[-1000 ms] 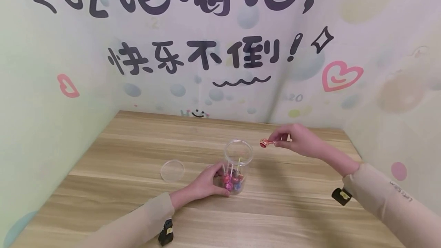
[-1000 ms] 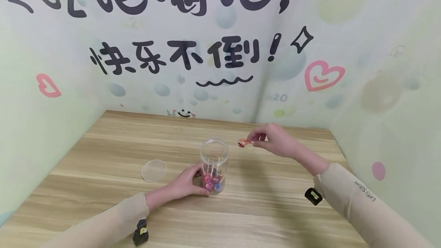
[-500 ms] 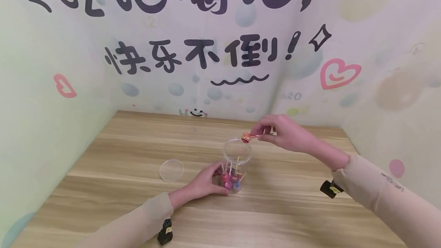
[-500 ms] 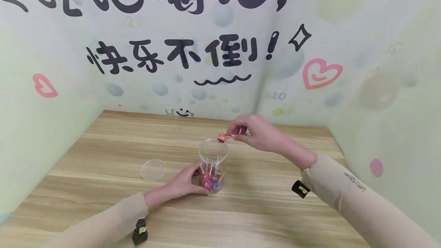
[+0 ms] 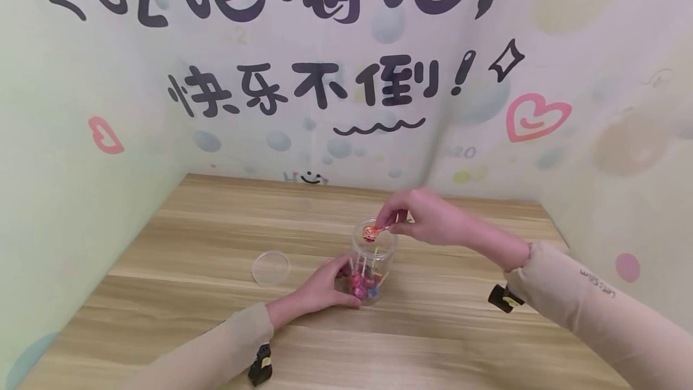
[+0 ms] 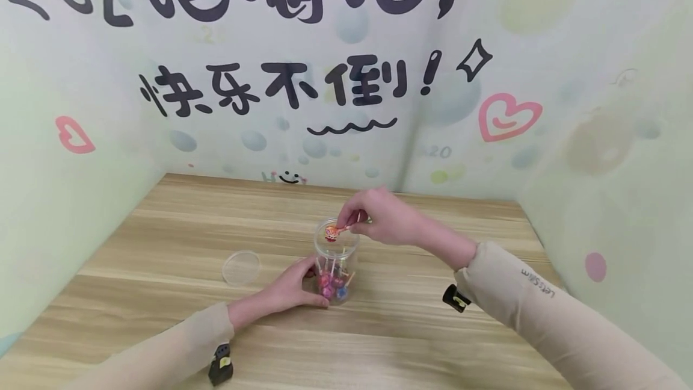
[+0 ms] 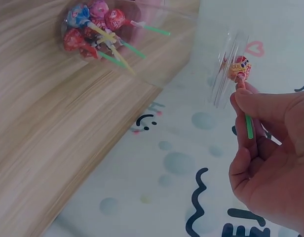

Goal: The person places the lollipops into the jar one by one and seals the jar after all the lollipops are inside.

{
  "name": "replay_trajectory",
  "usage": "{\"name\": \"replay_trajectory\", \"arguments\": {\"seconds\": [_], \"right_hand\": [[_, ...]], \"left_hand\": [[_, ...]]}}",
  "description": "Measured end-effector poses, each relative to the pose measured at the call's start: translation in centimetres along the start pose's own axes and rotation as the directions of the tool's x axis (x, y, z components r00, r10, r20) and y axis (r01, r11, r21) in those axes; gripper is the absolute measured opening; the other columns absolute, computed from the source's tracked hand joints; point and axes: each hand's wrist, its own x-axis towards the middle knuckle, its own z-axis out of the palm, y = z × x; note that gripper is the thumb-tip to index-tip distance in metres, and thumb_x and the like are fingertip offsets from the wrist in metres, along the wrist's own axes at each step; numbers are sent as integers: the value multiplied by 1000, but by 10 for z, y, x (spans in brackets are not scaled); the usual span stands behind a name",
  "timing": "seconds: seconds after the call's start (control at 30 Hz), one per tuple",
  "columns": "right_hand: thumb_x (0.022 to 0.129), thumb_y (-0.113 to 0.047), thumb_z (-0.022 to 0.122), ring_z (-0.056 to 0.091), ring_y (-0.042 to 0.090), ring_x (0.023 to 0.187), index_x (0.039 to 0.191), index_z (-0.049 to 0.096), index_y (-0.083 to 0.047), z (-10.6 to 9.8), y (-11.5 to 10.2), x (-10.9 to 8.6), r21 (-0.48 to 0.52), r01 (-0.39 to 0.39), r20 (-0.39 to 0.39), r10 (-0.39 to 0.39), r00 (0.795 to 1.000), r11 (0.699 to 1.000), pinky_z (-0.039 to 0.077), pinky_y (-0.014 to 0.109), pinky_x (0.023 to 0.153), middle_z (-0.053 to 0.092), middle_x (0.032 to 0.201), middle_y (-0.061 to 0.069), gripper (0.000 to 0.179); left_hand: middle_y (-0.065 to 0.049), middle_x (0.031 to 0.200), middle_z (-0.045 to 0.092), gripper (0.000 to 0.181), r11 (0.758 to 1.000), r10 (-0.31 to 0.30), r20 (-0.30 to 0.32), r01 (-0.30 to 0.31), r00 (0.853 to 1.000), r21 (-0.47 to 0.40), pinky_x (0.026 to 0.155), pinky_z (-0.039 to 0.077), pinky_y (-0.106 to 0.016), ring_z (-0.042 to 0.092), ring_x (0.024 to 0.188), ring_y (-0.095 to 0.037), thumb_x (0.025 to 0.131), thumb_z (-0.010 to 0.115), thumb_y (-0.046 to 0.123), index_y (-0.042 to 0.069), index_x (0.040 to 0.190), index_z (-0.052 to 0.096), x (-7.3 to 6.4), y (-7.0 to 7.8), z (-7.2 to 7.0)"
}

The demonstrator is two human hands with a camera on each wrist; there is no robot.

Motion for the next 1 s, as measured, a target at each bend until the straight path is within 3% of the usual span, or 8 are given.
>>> {"name": "replay_trajectory", "arguments": {"seconds": [0.53,1.0], "right_hand": [[84,2,70,65,3,81,94,76,-15,9,-5,10,-2,40,109,-39,993,999,55,19,75,75,93,-5,20],[85,2,69,65,2,80,94,77,-16,12,-3,13,5,43,125,-44,991,999,55,19,75,76,93,-7,21]], "left_hand": [[-1,115,64,69,1000,4,7,-4,1000,-5,100,50,-32,59,107,-15,70,89,23,13,128,54,1,1,0],[-2,117,65,72,1000,10,7,-10,1000,-19,101,50,-31,60,108,-16,70,89,21,12,132,53,1,1,-1]]}}
